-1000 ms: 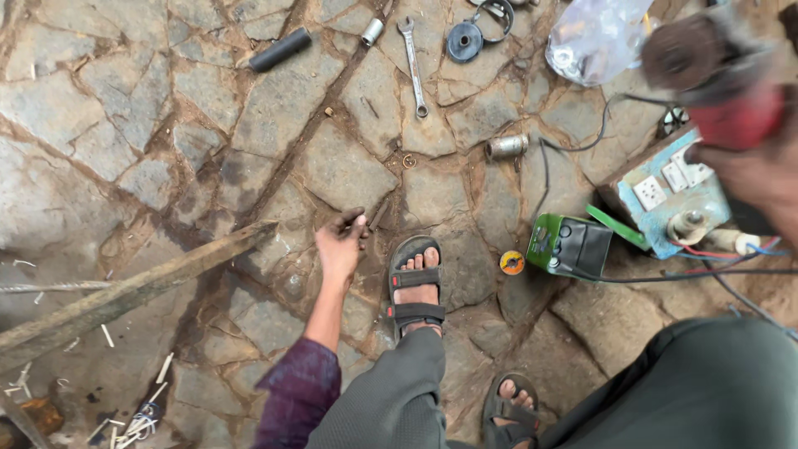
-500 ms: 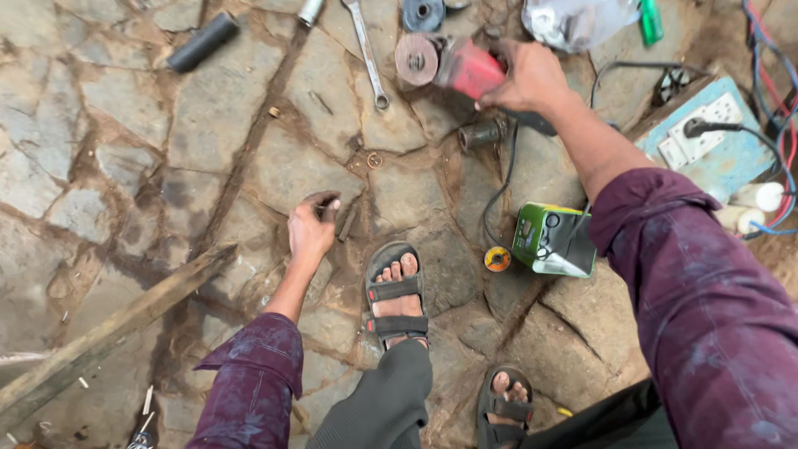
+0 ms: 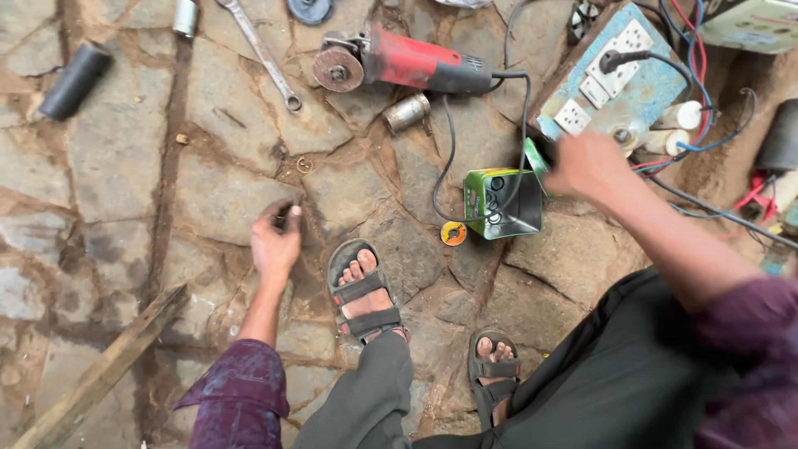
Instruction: The person cleans and reassembles mechanical components on the ground, using an angle grinder and pliers.
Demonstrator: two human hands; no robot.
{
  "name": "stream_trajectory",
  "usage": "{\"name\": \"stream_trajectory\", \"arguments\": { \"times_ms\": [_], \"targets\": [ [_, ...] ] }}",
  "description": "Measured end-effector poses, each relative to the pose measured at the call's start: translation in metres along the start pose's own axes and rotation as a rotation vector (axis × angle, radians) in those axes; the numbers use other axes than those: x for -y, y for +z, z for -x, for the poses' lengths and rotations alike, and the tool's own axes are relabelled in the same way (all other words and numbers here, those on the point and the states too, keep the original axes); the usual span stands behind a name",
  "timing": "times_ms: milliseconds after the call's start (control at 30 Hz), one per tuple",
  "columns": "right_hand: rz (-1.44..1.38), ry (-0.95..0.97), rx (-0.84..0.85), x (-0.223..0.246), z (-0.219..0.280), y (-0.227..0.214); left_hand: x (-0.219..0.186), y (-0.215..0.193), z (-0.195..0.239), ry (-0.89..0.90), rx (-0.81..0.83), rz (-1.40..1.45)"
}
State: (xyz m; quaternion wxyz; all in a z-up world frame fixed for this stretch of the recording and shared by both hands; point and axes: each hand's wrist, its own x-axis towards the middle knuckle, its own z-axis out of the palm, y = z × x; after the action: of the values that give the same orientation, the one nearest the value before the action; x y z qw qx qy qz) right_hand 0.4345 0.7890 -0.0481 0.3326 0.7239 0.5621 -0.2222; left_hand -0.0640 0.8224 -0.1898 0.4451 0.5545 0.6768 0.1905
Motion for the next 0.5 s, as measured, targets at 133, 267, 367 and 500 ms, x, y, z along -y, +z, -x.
{"name": "stream_trajectory", "arguments": {
  "times_ms": [133,267,367,500],
  "targets": [
    [-0.170,-0.048,-0.115,-0.011,0.026,0.049,-0.013,0.026,0.016,0.021,0.137,0.085],
    [-0.159,0.085,-0.128,0.015,0.073,0.053,-0.036,0.056,0.030,0.052,0.240,0.117],
    [-0.062,-0.043,-0.335,0.060,0.113,0.059,-0.046,0.064,0.047,-0.007,0.276,0.107],
    [-0.300,-0.172,-0.396,0.082,0.103,0.074,-0.064,0.071,0.051,0.081,0.264,0.091]
  ]
}}
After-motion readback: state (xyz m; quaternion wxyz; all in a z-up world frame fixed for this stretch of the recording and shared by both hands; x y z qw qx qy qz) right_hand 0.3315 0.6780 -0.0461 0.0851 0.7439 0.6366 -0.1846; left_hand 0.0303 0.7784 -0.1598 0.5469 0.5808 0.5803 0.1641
